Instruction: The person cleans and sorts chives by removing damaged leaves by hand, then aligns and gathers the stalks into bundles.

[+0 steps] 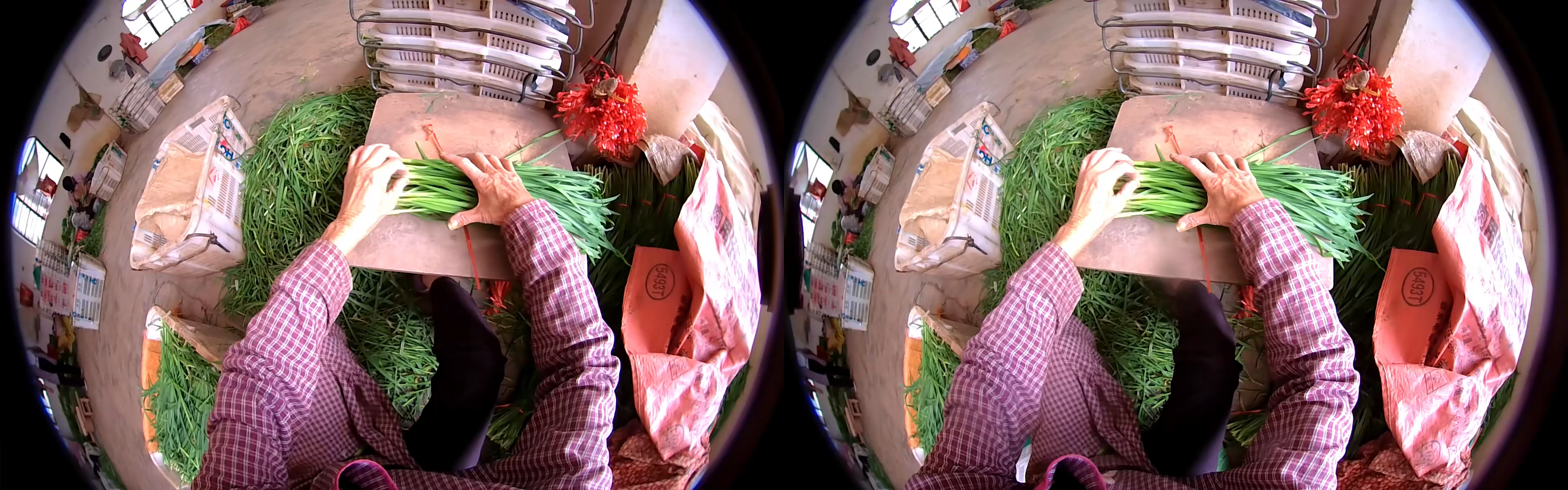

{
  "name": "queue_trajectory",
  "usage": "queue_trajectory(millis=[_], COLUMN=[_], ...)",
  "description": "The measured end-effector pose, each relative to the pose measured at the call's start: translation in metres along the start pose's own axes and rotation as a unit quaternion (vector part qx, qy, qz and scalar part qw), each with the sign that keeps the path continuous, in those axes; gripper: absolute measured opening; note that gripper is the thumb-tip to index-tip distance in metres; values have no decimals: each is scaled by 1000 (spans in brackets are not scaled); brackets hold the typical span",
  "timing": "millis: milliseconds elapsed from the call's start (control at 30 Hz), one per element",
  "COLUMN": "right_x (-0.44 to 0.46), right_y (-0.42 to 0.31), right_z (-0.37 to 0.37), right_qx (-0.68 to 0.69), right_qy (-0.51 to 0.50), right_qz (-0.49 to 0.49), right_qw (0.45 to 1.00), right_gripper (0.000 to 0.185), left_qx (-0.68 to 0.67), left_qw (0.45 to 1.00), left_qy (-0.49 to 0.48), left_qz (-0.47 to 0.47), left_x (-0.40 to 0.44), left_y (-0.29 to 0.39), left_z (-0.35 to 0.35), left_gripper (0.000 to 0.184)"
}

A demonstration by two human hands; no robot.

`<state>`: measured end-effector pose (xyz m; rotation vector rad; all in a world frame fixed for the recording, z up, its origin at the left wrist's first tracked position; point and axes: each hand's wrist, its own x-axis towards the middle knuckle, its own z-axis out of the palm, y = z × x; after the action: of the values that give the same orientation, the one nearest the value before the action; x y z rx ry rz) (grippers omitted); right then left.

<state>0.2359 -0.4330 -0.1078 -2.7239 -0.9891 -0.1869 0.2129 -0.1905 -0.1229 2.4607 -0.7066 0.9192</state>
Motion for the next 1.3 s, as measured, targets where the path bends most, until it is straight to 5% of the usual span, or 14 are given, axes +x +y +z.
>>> queue_trajectory(millis=[133, 267, 367, 500, 733, 900, 1033, 1133, 1300], right_x=[-3, -4, -5, -5, -6, -6, -5, -7, -6], right_y=[3, 6, 11, 12, 10, 10, 9, 9, 8], right_z=[7, 17, 24, 27, 27, 27, 28, 27, 27], right_qx=[-15, -6, -8, -16, -18, -8, -6, -3, -11], right_qy=[14, 44, 85, 104, 99, 99, 103, 102, 109], right_qz=[12, 10, -15, -28, -19, -13, -13, -10, -9], right_qw=[1000, 999, 996, 994, 995, 995, 995, 995, 994], right_gripper=[108, 106, 106, 105, 103, 101, 99, 98, 97], left_qx=[-110, -324, -313, -399, -347, -333, -256, -316, -373], left_qw=[981, 868, 862, 827, 856, 824, 807, 817, 810], left_qy=[-62, -7, -110, -106, -104, 69, -69, -150, -144], left_qz=[-144, -377, -382, -381, -369, -452, -527, -459, -428], left_x=[-5, -21, -33, -30, -23, -38, -39, -27, -24], left_y=[-27, -55, -51, -37, -38, -74, -62, -34, -36], left_z=[-22, -27, -25, -18, -4, -24, -40, -28, 0], left_gripper=[17, 29, 30, 31, 18, 17, 51, 48, 25])
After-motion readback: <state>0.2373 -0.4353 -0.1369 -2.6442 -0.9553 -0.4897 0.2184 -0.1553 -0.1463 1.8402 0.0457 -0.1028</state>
